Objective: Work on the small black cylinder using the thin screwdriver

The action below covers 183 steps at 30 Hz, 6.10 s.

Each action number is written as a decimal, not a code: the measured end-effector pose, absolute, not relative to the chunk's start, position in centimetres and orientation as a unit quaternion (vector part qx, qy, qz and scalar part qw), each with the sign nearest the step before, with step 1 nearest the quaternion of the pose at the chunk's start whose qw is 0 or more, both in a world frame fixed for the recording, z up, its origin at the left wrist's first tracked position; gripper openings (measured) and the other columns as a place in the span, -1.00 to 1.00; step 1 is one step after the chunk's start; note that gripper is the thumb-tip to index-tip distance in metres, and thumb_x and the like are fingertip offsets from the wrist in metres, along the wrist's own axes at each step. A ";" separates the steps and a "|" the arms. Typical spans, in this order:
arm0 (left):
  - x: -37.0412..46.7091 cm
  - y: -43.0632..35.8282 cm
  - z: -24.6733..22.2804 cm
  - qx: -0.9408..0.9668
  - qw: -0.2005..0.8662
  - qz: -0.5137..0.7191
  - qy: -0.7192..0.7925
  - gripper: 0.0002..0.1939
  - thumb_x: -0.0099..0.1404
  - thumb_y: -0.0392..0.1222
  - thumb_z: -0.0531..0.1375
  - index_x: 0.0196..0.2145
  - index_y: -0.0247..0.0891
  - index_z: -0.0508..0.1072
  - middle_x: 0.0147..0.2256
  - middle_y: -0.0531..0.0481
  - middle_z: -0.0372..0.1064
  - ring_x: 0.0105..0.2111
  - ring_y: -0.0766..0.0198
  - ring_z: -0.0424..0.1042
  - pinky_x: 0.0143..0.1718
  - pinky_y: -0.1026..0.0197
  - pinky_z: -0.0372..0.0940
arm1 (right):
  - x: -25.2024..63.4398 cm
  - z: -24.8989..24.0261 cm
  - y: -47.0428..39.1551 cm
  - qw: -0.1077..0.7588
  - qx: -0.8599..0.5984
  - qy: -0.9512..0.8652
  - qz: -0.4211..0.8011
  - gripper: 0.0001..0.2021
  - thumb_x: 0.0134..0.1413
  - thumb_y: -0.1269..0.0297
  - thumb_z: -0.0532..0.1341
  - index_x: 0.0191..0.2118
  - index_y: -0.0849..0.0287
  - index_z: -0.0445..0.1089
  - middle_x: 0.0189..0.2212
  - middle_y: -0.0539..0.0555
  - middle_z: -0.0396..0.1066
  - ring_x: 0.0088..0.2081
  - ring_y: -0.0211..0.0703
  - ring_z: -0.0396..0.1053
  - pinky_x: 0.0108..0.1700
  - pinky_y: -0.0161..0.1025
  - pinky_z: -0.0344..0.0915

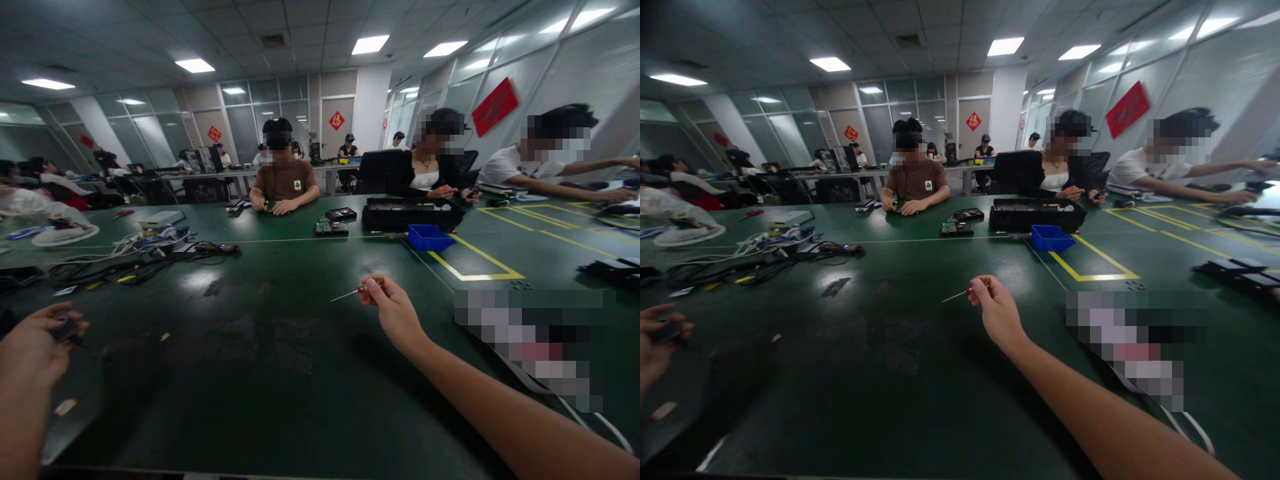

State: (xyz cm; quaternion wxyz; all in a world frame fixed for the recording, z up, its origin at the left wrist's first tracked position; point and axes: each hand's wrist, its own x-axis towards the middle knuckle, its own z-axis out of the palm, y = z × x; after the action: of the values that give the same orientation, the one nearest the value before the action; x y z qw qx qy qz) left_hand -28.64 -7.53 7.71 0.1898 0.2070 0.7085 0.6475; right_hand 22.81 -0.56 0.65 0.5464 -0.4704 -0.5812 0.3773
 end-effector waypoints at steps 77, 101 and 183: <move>0.4 -0.3 0.2 0.778 0.222 0.335 0.482 -0.61 0.27 -0.23 0.30 0.06 -0.06 0.48 0.02 -0.02 0.46 0.05 0.05 0.37 0.25 -0.21 0.05 | 22.3 2.1 -2.6 0.439 -0.501 -0.695 0.271 -0.72 0.35 0.15 0.02 0.05 0.07 0.32 -0.35 0.02 0.43 -0.32 -0.10 0.41 -0.31 -0.19 0.29; 0.3 -0.2 0.3 0.795 0.191 0.324 0.476 -0.61 0.30 -0.20 0.28 0.08 -0.01 0.44 0.05 0.01 0.43 0.10 0.07 0.34 0.30 -0.25 -0.10 | 22.3 0.8 -0.8 0.580 -0.442 -0.480 0.488 -0.71 0.21 -0.02 0.21 -0.22 0.13 0.42 -0.33 0.07 0.43 -0.30 -0.11 0.44 -0.13 -0.07 0.46; 0.5 -0.3 0.2 0.791 0.202 0.318 0.482 -0.61 0.30 -0.17 0.29 0.08 -0.03 0.44 0.01 0.02 0.45 0.03 0.08 0.36 0.24 -0.15 0.04 | 22.5 2.5 -2.3 0.460 -0.522 -0.660 0.283 -0.68 0.25 -0.01 0.15 -0.17 0.14 0.46 -0.45 0.04 0.49 -0.38 -0.10 0.46 -0.30 -0.17 0.32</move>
State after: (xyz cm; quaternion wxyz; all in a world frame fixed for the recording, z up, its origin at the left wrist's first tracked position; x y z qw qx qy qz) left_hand 0.49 -0.32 0.21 0.2016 0.7909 0.4824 0.3179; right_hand 22.47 -2.31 2.49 0.4603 -0.5222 -0.6599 0.2827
